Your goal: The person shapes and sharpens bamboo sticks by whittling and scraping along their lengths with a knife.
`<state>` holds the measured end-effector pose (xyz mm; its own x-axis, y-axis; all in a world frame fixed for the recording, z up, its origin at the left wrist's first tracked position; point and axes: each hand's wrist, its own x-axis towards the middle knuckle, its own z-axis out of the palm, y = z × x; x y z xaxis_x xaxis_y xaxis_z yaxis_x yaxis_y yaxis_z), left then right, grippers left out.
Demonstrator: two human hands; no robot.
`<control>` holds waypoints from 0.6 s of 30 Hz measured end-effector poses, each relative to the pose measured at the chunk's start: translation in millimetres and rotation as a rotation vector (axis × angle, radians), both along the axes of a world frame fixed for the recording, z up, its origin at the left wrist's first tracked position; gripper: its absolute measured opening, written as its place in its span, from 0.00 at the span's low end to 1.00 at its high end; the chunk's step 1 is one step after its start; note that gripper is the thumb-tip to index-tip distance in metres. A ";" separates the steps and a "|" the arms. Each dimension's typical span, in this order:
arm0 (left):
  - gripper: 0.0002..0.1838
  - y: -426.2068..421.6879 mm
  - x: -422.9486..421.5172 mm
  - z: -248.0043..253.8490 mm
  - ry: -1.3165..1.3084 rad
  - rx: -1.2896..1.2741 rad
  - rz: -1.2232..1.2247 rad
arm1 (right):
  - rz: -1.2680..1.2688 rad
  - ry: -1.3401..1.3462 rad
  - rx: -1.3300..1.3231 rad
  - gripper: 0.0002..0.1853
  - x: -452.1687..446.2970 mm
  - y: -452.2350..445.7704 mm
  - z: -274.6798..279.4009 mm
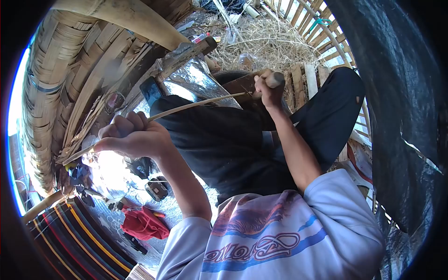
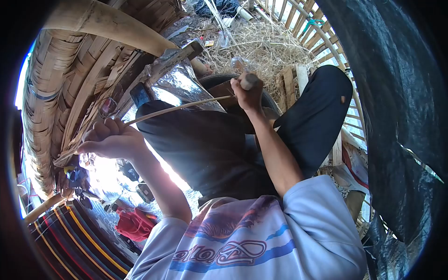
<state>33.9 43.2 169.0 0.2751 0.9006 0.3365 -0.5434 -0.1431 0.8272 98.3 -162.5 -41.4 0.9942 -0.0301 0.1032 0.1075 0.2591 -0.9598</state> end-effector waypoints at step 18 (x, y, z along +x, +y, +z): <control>0.29 -2.6 2.0 0.3 -0.010 0.028 -0.022 | -0.091 0.145 0.340 0.12 1.3 -14.2 4.7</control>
